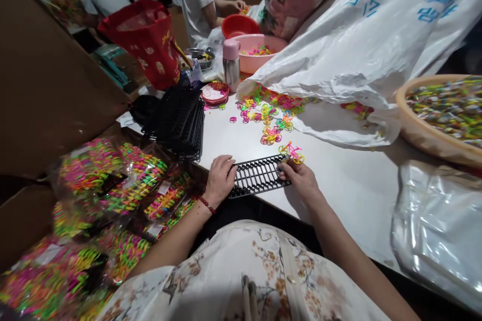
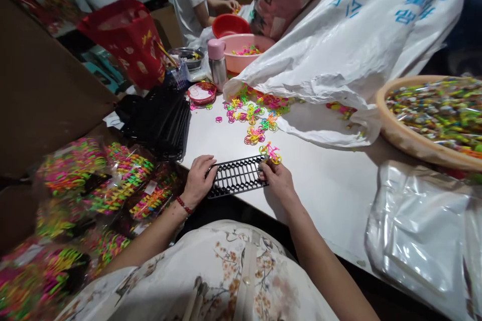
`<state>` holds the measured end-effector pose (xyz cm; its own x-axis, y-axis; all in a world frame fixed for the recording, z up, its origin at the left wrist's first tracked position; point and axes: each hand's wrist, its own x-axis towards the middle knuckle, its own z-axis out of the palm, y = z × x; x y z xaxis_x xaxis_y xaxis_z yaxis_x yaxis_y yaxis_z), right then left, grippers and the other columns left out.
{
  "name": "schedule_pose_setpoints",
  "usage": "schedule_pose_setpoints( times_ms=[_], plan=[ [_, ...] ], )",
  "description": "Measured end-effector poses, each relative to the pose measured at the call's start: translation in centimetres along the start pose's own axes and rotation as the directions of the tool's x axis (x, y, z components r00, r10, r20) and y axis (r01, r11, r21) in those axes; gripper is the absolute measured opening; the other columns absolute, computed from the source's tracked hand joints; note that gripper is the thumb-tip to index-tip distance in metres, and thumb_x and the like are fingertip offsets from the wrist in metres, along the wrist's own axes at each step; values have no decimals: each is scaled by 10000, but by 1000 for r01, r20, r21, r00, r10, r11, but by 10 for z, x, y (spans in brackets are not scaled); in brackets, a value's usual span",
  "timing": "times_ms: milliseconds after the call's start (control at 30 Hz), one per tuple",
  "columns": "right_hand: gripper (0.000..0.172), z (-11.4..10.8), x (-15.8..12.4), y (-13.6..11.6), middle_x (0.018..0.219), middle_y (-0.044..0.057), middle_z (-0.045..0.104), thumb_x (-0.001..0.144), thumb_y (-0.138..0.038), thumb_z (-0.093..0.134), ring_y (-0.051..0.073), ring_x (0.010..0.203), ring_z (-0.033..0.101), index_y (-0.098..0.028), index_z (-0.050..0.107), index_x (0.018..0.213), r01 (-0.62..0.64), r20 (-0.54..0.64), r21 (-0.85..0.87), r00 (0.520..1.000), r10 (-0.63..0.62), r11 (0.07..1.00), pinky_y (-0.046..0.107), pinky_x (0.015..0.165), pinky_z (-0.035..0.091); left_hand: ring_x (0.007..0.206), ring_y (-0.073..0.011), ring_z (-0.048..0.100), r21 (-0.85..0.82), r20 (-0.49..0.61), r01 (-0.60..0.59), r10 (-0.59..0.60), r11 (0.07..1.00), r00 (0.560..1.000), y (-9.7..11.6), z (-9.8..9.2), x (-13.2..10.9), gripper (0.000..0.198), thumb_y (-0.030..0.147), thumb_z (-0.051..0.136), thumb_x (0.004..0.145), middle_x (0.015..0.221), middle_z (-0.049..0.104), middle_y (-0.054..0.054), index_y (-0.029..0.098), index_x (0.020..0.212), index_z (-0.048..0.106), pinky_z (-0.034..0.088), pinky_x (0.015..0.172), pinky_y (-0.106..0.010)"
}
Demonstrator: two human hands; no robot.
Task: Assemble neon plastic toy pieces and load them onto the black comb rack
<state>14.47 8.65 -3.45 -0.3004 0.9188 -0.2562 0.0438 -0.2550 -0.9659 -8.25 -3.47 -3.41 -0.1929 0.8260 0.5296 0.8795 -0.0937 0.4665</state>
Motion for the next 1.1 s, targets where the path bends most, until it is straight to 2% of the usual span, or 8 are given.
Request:
schedule_pose_setpoints(
  times_ms=[100, 167, 333, 433, 567, 667, 833, 1100],
  plan=[
    [349, -1, 2, 3, 722, 15, 664, 666, -455, 813, 113, 583, 604, -176, 687, 834, 12, -29, -12, 1000, -12, 1000, 260, 576, 561, 1219, -237, 546, -86, 112, -131, 140, 988, 984, 1, -12, -21, 275, 201, 541, 941, 1239, 637, -116, 183, 1206, 613, 466, 1055, -483],
    [351, -1, 2, 4, 725, 15, 668, 659, -458, 818, 116, 586, 612, -181, 686, 830, 12, -44, -26, 999, -13, 1000, 260, 578, 571, 1271, -244, 523, -115, 150, -187, 204, 976, 967, 0, -19, -34, 318, 190, 550, 934, 1278, 628, -119, 190, 1247, 599, 458, 1071, -495],
    [353, -1, 3, 4, 735, 17, 678, 653, -467, 825, 116, 580, 615, -190, 689, 825, 9, -47, -46, 999, -11, 999, 253, 565, 577, 1295, -260, 515, -106, 112, -174, 186, 979, 976, -5, -27, -56, 320, 199, 539, 928, 1281, 626, -127, 213, 1238, 616, 475, 1047, -511],
    [361, -2, 3, 3, 762, 20, 682, 659, -468, 827, 109, 583, 611, -188, 683, 835, -5, -49, -48, 999, 3, 999, 243, 566, 576, 1280, -272, 522, -70, 116, -208, 215, 976, 970, -6, -32, -61, 341, 256, 600, 903, 1266, 629, -127, 222, 1242, 617, 480, 1032, -507],
    [354, -3, 2, -1, 823, 28, 682, 677, -466, 826, 89, 599, 591, -184, 683, 835, -16, -6, 28, 1000, 16, 999, 209, 566, 565, 1311, -289, 482, -28, 181, -306, 306, 952, 935, 0, -31, -61, 473, 283, 651, 877, 1315, 609, -141, 212, 1336, 560, 442, 1055, -498],
    [337, -6, 2, -7, 831, 27, 673, 664, -439, 843, 79, 592, 561, -183, 668, 795, -54, 39, 171, 998, 48, 984, 189, 533, 544, 1325, -277, 467, -1, 243, -326, 316, 945, 917, 3, -24, -58, 482, 172, 560, 905, 1336, 612, -114, 240, 1382, 530, 420, 1053, -483],
    [294, -15, -2, -18, 842, 24, 671, 666, -359, 849, 70, 602, 557, -178, 651, 784, -148, 87, 327, 988, 126, 933, 168, 553, 543, 1326, -279, 466, 43, 252, -290, 271, 956, 929, -4, -12, -46, 607, 38, 460, 857, 1344, 612, -93, 278, 1412, 510, 411, 1038, -502],
    [278, -37, -12, -20, 842, 16, 681, 672, -354, 856, 79, 607, 573, -194, 672, 806, -105, -13, 409, 993, 120, 907, 178, 564, 562, 1254, -258, 525, 15, 214, -289, 279, 957, 936, -9, -3, -32, 672, -23, 418, 815, 1327, 610, -105, 263, 1416, 508, 474, 1025, -486]
  ],
)
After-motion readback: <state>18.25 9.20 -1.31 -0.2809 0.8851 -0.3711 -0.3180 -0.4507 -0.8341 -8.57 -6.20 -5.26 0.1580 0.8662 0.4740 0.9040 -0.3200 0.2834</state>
